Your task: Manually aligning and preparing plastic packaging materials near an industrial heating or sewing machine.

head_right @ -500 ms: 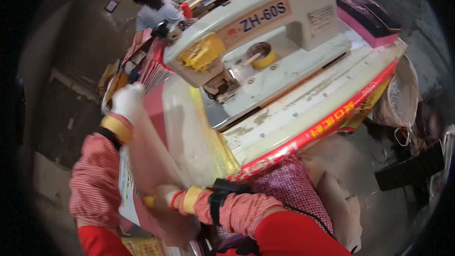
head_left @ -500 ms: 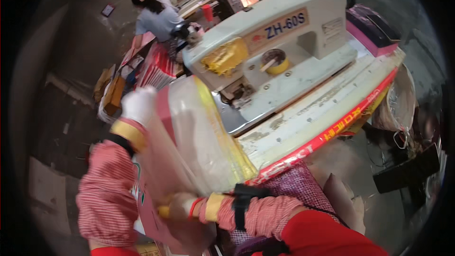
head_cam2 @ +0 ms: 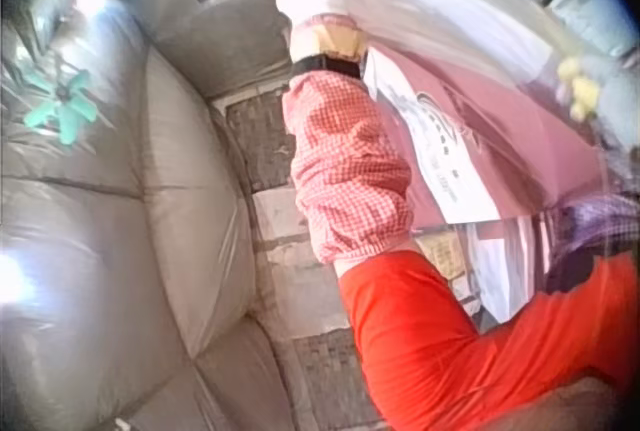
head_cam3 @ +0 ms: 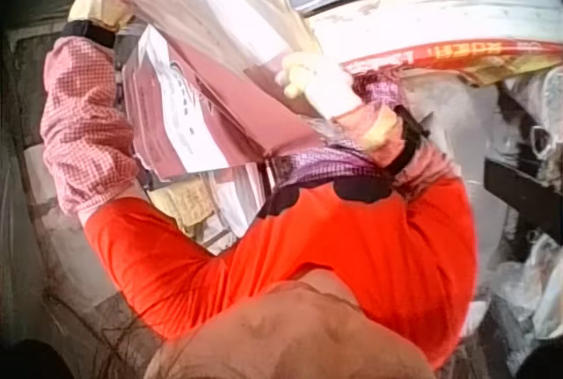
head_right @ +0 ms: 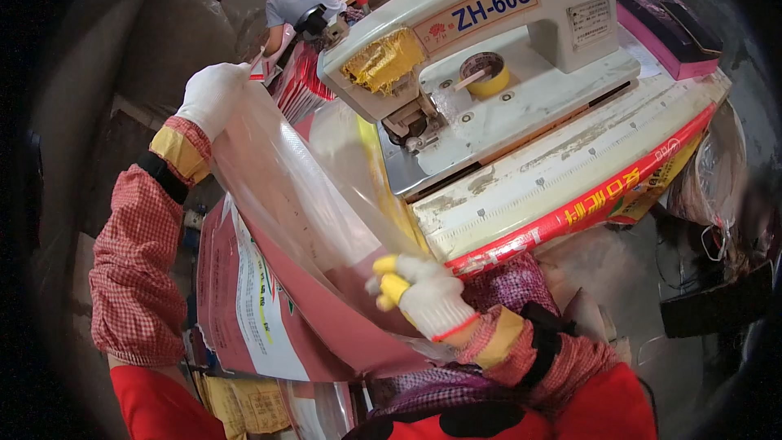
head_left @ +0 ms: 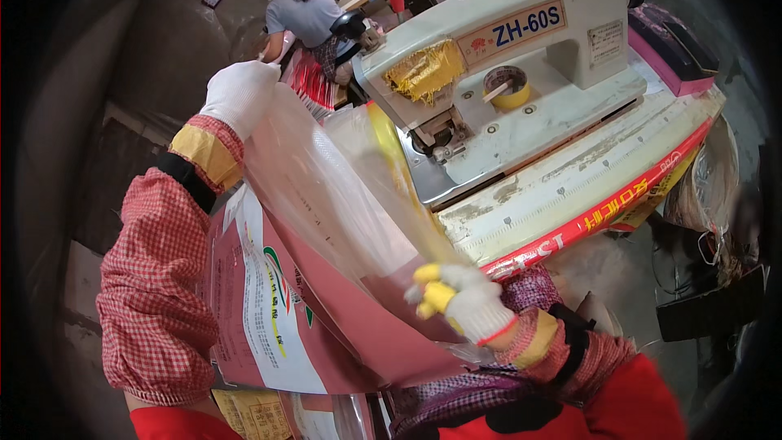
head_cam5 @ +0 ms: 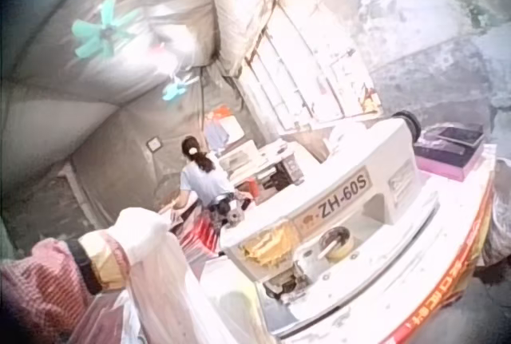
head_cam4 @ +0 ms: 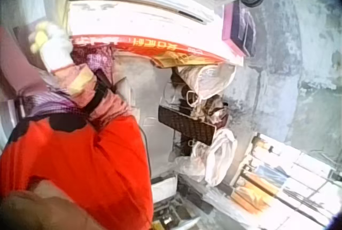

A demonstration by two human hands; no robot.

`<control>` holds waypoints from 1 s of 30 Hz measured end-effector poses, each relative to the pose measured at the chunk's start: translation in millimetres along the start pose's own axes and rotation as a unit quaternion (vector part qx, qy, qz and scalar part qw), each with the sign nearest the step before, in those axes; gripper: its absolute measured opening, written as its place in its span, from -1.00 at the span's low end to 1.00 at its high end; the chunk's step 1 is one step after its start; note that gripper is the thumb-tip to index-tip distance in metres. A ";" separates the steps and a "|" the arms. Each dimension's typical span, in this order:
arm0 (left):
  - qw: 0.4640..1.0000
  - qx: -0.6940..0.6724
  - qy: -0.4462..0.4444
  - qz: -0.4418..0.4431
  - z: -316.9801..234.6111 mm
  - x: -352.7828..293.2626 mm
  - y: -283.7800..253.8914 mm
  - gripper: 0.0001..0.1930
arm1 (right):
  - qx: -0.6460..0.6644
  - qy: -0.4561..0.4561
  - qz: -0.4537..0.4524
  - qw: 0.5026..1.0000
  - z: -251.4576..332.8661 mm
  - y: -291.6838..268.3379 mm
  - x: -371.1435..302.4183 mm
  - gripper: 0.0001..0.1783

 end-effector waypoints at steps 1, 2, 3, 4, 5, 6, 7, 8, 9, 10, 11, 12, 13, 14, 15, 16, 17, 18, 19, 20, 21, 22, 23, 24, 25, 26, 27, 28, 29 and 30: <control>1.000 -0.010 0.003 -0.001 -3.1 -1.0 -5.0 -0.79 | -0.072 -0.135 -0.048 0.987 35.2 -13.3 1.7 -0.65; 1.000 -0.021 0.008 0.001 -8.8 -1.2 -3.4 -0.79 | -0.072 -0.131 -0.051 0.987 45.0 -17.2 8.5 -0.65; 1.000 -0.021 0.013 0.003 -13.7 -2.3 -1.2 -0.79 | -0.339 -0.247 -0.129 0.898 82.5 -31.0 12.6 -0.61; 1.000 -0.019 0.023 0.001 -18.0 -5.2 -2.0 -0.79 | -0.572 -0.339 -0.192 0.722 112.7 -26.3 7.6 -0.56; 0.999 -0.021 0.033 -0.005 -23.7 -5.9 -7.2 -0.79 | -0.575 -0.337 -0.195 0.720 112.6 -34.1 11.2 -0.56; 0.999 -0.024 0.035 -0.007 -28.2 -4.5 -9.2 -0.79 | -0.544 -0.208 -0.118 0.804 84.6 -47.7 28.2 -0.49; 0.999 -0.021 0.029 0.004 -28.3 -3.9 -6.2 -0.79 | -0.492 -0.077 -0.031 0.866 60.4 -48.3 37.8 -0.41; 0.999 -0.018 0.023 0.015 -27.0 -3.0 -3.3 -0.79 | -0.491 -0.078 -0.029 0.867 65.9 -46.0 36.9 -0.41; 1.000 -0.016 0.020 0.016 -25.2 -2.3 -1.9 -0.79 | -0.393 -0.073 -0.006 0.917 69.7 -38.9 33.5 -0.35; 1.000 -0.020 0.019 0.004 -23.2 -4.8 -2.0 -0.80 | -0.289 -0.063 0.020 0.955 77.0 -26.4 29.4 -0.29; 0.999 -0.029 0.021 -0.010 -26.2 -5.9 -3.1 -0.81 | -0.254 -0.073 0.024 0.964 86.1 -19.9 22.7 -0.29; 0.999 -0.031 0.021 -0.007 -27.7 -6.4 -1.8 -0.81 | -0.254 -0.070 0.025 0.964 81.5 -15.6 22.0 -0.29; 0.999 -0.037 0.032 -0.006 -30.7 -7.0 -3.8 -0.79 | -0.175 0.004 0.034 0.984 61.9 -11.1 19.9 -0.37; 0.999 -0.034 0.039 0.001 -27.7 -10.4 -0.7 -0.77 | -0.088 0.078 0.051 0.992 35.7 -0.9 18.3 -0.44; 0.998 -0.045 0.046 -0.002 -41.2 -8.0 -1.0 -0.77 | -0.155 0.093 0.050 0.982 1.4 -11.6 22.2 -0.63; 0.997 -0.075 0.027 0.003 -39.6 -9.5 -0.5 -0.76 | -0.153 0.092 0.052 0.982 0.8 -6.0 29.5 -0.63; 0.994 -0.104 0.008 0.008 -36.3 -10.2 -0.3 -0.74 | -0.142 0.121 0.097 0.978 -1.6 4.4 32.0 -0.69; 0.995 -0.103 0.007 0.009 -33.7 -7.7 -0.8 -0.74 | -0.130 0.150 0.141 0.970 -3.2 13.3 30.9 -0.74; 0.993 -0.114 -0.015 0.040 -28.2 -1.8 2.2 -0.72 | -0.206 0.182 0.172 0.946 0.9 3.7 23.8 -0.74; 0.989 -0.125 -0.037 0.075 -25.3 -0.5 6.0 -0.69 | -0.205 0.186 0.175 0.945 5.6 6.7 25.2 -0.74; 0.969 -0.195 -0.082 0.126 -18.4 1.4 11.1 -0.68 | -0.295 0.100 0.209 0.927 16.2 10.5 33.5 -0.71; 0.969 -0.197 -0.082 0.127 -17.8 6.8 14.1 -0.68 | -0.383 0.010 0.237 0.893 30.7 15.7 38.4 -0.68; 0.979 -0.167 -0.046 0.106 -18.2 18.3 18.8 -0.72 | -0.385 0.010 0.237 0.892 34.8 21.7 39.2 -0.68; 0.987 -0.138 -0.008 0.085 -23.0 30.1 24.5 -0.77 | -0.402 -0.031 0.182 0.897 46.2 25.1 43.5 -0.72; 0.983 -0.175 -0.038 0.030 -20.4 44.8 36.8 -0.81 | -0.416 -0.073 0.128 0.897 56.4 29.9 45.1 -0.75; 0.945 -0.201 -0.195 -0.167 -28.7 28.2 20.6 -0.83 | -0.417 -0.074 0.126 0.897 53.7 35.6 42.8 -0.75; 0.962 -0.233 -0.119 -0.073 -51.4 30.3 34.7 -0.84 | -0.417 -0.074 0.104 0.900 49.5 37.6 38.9 -0.75; 0.957 -0.243 -0.132 -0.092 -81.0 25.2 49.7 -0.88 | -0.424 -0.069 0.078 0.900 43.6 33.0 38.2 -0.74; 0.945 -0.285 -0.136 -0.091 -108.2 11.4 56.6 -0.85 | -0.342 -0.037 0.069 0.936 36.9 26.4 35.9 -0.70; 0.949 -0.281 -0.117 -0.087 -133.4 -3.3 75.2 -0.83 | -0.345 -0.036 0.063 0.936 46.0 17.7 31.4 -0.70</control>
Point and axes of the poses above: each hand's wrist, its own x-axis towards the middle knuckle, its own y-axis out of the palm, z = x × y, the point moved 8 cm from there along x, towards the middle knuckle, and after that the axes turned 15 degrees about -y, right-handed, at the moved point
